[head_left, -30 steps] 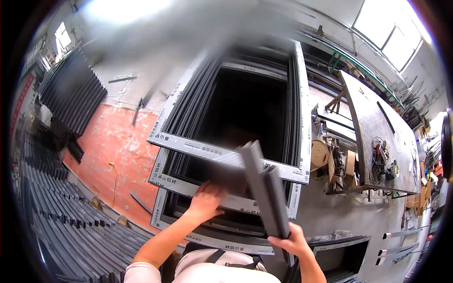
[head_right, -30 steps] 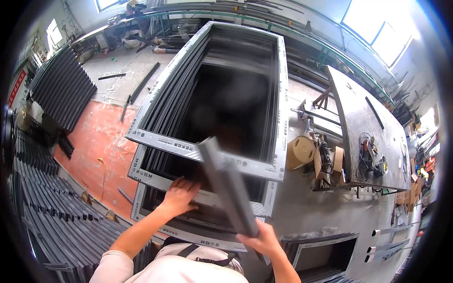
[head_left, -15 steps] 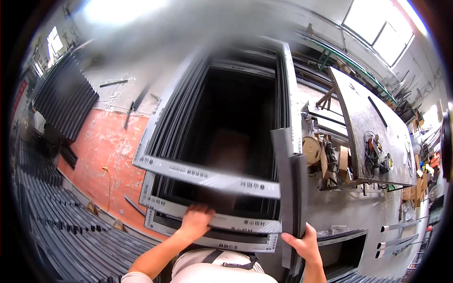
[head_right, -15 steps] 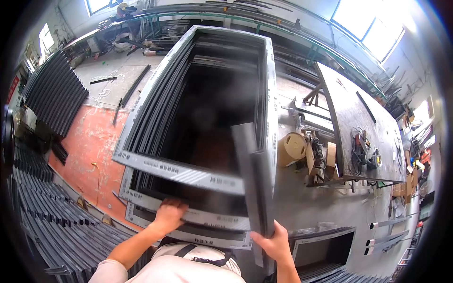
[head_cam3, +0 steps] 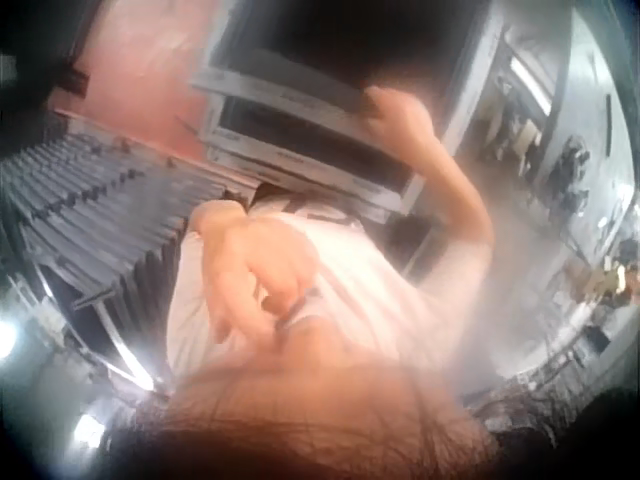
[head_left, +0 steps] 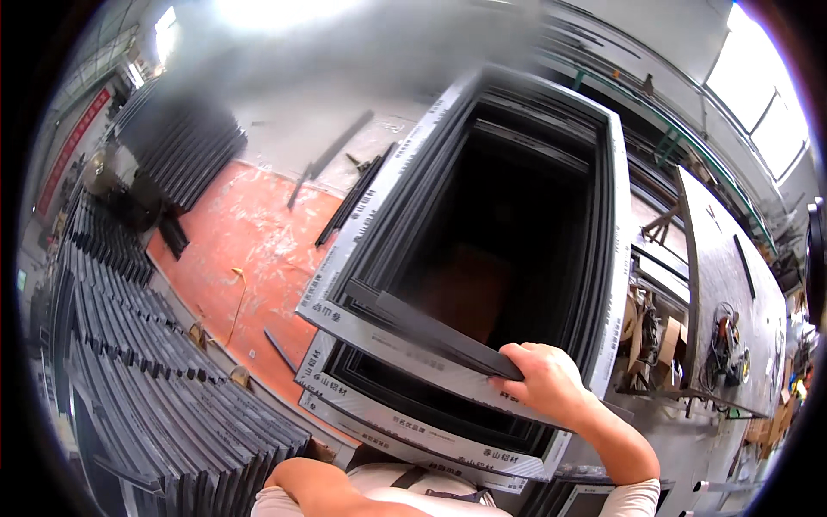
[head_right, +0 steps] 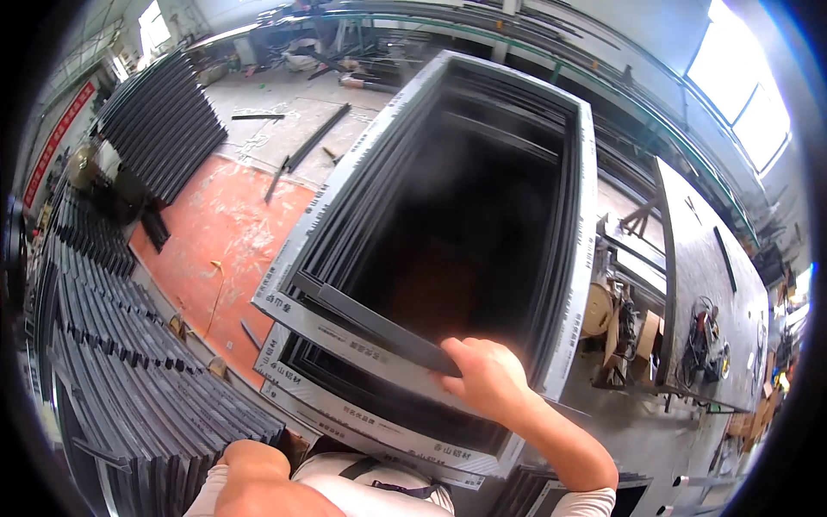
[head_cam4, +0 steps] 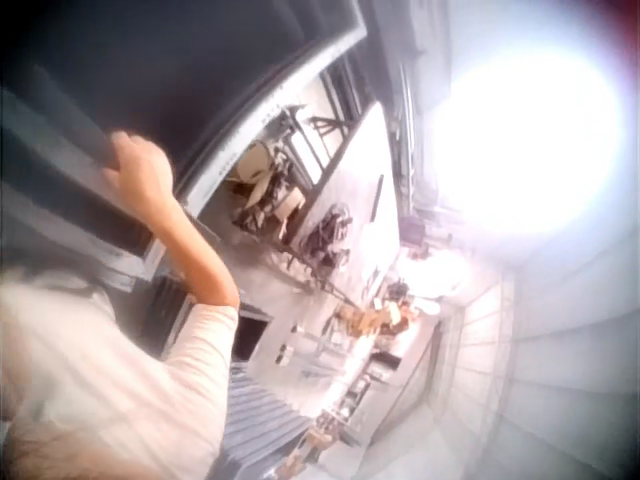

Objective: The person inserts metal strips into window frames stacked on top of each other by hand.

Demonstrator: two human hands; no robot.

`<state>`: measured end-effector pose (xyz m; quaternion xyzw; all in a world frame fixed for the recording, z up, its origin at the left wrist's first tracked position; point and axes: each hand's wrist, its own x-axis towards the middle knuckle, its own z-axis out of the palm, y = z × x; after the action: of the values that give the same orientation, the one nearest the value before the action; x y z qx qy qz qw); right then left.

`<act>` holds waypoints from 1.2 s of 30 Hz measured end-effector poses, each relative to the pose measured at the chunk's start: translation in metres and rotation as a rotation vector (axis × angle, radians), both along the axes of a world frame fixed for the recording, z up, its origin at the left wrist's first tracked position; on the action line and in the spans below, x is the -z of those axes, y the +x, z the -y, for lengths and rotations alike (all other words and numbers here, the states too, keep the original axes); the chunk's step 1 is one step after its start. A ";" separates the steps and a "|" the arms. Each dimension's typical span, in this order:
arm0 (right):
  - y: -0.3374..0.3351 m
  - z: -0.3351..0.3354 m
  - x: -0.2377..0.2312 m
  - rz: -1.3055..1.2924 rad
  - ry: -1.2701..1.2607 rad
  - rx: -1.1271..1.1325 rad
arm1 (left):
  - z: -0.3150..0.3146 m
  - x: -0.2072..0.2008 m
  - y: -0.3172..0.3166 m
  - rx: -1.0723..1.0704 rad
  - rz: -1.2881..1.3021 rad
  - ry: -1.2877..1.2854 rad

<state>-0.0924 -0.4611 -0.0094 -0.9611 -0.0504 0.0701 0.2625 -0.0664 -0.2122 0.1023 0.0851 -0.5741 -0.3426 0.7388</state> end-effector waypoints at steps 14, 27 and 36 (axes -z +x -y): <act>0.019 -0.020 0.030 -0.028 -0.131 0.039 | 0.006 0.050 0.053 -0.696 0.169 0.317; -0.004 -0.055 0.072 0.356 -0.300 0.338 | -0.013 0.185 0.167 -1.250 0.957 1.327; -0.074 -0.039 0.032 0.392 -0.380 0.393 | -0.022 0.189 0.165 -1.250 1.092 1.182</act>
<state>-0.1666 -0.4225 -0.0409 -0.9794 0.1002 -0.1597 0.0724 0.0983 -0.1902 -0.0867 0.8659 -0.4243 -0.0384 0.2622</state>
